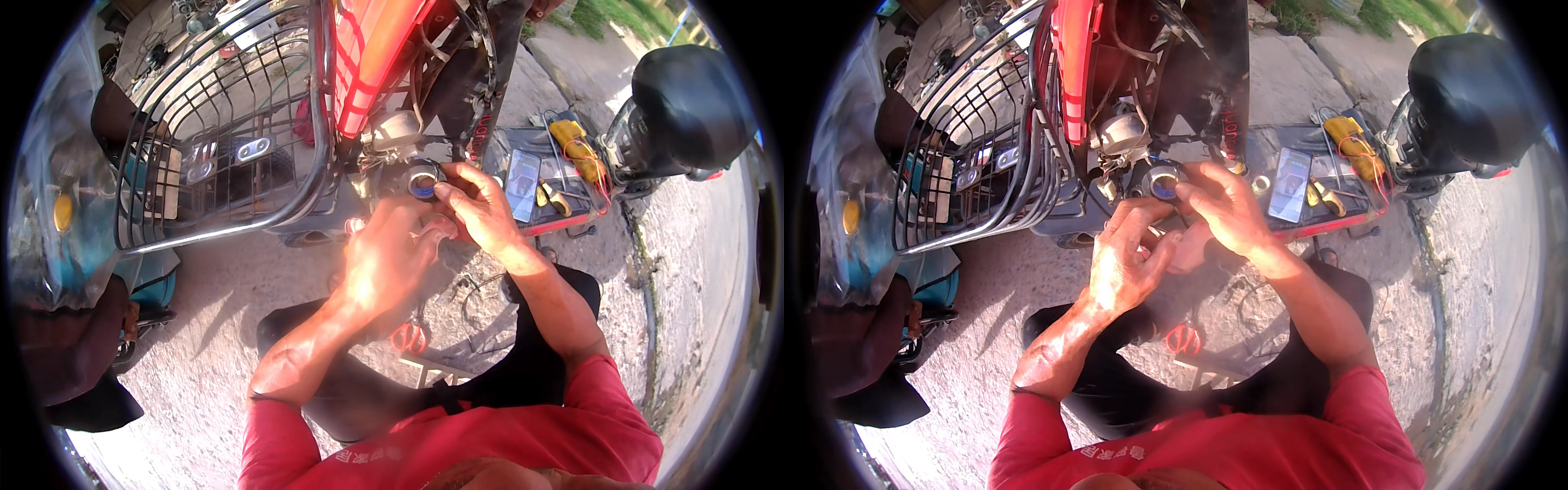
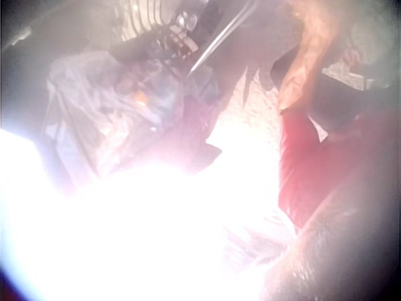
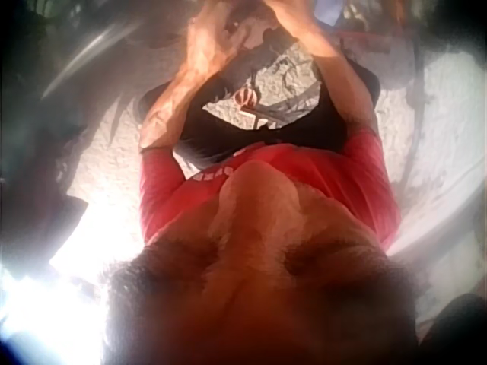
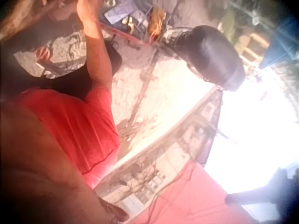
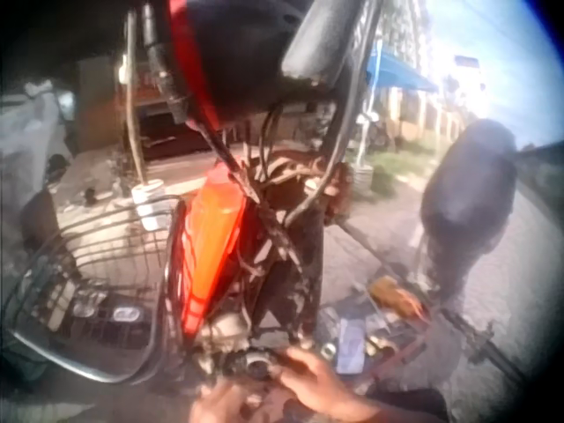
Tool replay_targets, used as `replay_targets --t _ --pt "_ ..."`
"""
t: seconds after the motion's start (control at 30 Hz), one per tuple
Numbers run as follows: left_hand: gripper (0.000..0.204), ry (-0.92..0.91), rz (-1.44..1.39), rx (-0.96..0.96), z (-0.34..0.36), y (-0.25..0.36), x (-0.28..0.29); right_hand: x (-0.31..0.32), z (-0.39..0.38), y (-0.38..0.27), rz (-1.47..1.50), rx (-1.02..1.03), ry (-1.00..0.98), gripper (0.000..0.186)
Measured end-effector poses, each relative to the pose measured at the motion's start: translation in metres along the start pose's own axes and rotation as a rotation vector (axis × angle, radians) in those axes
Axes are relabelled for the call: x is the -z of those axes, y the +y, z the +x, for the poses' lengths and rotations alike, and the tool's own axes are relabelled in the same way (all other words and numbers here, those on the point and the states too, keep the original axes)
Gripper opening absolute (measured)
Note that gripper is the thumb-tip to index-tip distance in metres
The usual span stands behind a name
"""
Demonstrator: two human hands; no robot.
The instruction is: The person repairs electrical wiring on a vehicle by wrapping black electrical tape around a connection and then using a lighter to heat-shrink or seal the area.
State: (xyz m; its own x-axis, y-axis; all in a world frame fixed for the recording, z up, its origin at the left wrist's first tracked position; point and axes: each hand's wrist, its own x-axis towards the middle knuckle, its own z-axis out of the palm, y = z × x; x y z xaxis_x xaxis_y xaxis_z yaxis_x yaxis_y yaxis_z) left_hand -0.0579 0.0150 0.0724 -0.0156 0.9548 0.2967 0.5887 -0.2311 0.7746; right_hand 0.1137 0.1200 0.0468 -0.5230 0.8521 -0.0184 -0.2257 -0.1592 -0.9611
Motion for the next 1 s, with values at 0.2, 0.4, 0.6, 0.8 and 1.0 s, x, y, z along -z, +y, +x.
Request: replay_targets --t 0.2,0.4,0.6,0.8,1.0 --pt "0.037 0.037 0.037 -0.076 0.001 0.009 0.005 0.005 0.004 -0.005 0.023 -0.165 -0.010 0.035" --pt "0.036 0.232 0.043 -0.240 -0.001 -0.007 0.015 0.011 0.006 -0.002 0.113 -0.183 -0.057 0.041" --pt "0.019 0.048 0.016 -0.136 -0.003 0.006 0.029 0.009 0.006 -0.009 0.012 -0.219 -0.022 0.047" --pt "0.027 -0.210 0.252 0.228 0.007 0.003 0.025 0.010 0.007 -0.008 -0.024 -0.202 -0.044 0.047" --pt "0.041 0.024 -0.457 0.400 0.002 -0.013 0.026 0.005 0.006 -0.001 0.036 -0.184 -0.126 0.042"
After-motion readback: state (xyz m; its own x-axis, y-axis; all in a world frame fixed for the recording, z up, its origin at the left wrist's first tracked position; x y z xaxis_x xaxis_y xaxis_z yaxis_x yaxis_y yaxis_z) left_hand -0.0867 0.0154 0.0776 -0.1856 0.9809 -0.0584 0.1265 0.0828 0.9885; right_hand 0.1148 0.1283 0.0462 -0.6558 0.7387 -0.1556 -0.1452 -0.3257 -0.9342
